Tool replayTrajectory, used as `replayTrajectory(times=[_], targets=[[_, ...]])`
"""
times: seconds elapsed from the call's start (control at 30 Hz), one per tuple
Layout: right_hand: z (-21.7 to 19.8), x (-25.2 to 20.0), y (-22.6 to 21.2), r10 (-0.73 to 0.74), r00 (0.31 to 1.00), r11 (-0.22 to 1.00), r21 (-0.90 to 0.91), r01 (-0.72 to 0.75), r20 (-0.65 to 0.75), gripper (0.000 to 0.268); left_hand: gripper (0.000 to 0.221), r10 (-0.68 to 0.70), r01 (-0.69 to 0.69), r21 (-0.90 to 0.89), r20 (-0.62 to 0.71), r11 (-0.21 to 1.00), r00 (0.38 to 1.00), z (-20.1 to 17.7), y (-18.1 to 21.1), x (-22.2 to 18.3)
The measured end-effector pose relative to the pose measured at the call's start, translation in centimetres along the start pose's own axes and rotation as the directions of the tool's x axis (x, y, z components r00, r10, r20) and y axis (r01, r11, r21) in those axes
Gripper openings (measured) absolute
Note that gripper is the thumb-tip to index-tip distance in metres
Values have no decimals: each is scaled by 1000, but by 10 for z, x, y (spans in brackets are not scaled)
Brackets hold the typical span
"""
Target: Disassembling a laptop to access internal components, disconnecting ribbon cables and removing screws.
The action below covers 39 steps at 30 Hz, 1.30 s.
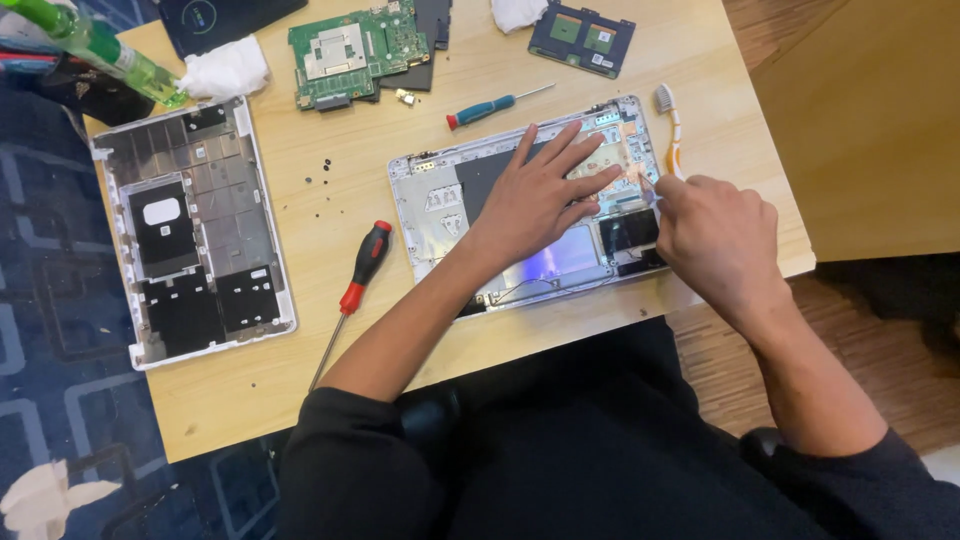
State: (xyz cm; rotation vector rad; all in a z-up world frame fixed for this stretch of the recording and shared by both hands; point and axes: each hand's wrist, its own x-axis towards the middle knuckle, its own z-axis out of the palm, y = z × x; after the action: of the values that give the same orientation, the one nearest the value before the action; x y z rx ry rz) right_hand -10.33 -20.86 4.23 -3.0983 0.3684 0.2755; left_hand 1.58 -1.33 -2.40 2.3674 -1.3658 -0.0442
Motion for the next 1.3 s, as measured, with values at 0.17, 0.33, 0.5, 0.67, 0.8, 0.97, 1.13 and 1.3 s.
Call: replayTrajectory(times=[0.17,0.33,0.5,0.67,0.8,0.97,1.13,1.3], targets=[[9,2,-5,-26,992,1000,10,28,-122,31,42,12,-11,23,-27,1000,1000,5,-4,0],[20,18,-5,-106,962,992,38,120,-253,15,47,45,-47,71,35,996,998,-8,-5,5],[28,22,-6,-152,930,987,0,161,-334,17,47,49,-50,74,22,996,999,-6,-7,3],[27,23,-9,-150,940,988,-74,133,-307,11,46,54,-55,85,5,995,999,-4,-11,5],[30,25,-4,-171,927,985,-90,150,-335,17,45,51,-52,64,26,997,998,-4,-7,4],[18,31,-7,-184,951,980,-125,156,-250,16,45,54,-55,61,15,997,998,-2,-10,5],[20,24,-4,-203,943,975,-145,169,-265,21,45,53,-54,43,15,998,998,0,-8,2],[13,39,-5,-209,952,974,-137,181,-224,24,45,57,-58,60,12,997,998,2,-13,5]])
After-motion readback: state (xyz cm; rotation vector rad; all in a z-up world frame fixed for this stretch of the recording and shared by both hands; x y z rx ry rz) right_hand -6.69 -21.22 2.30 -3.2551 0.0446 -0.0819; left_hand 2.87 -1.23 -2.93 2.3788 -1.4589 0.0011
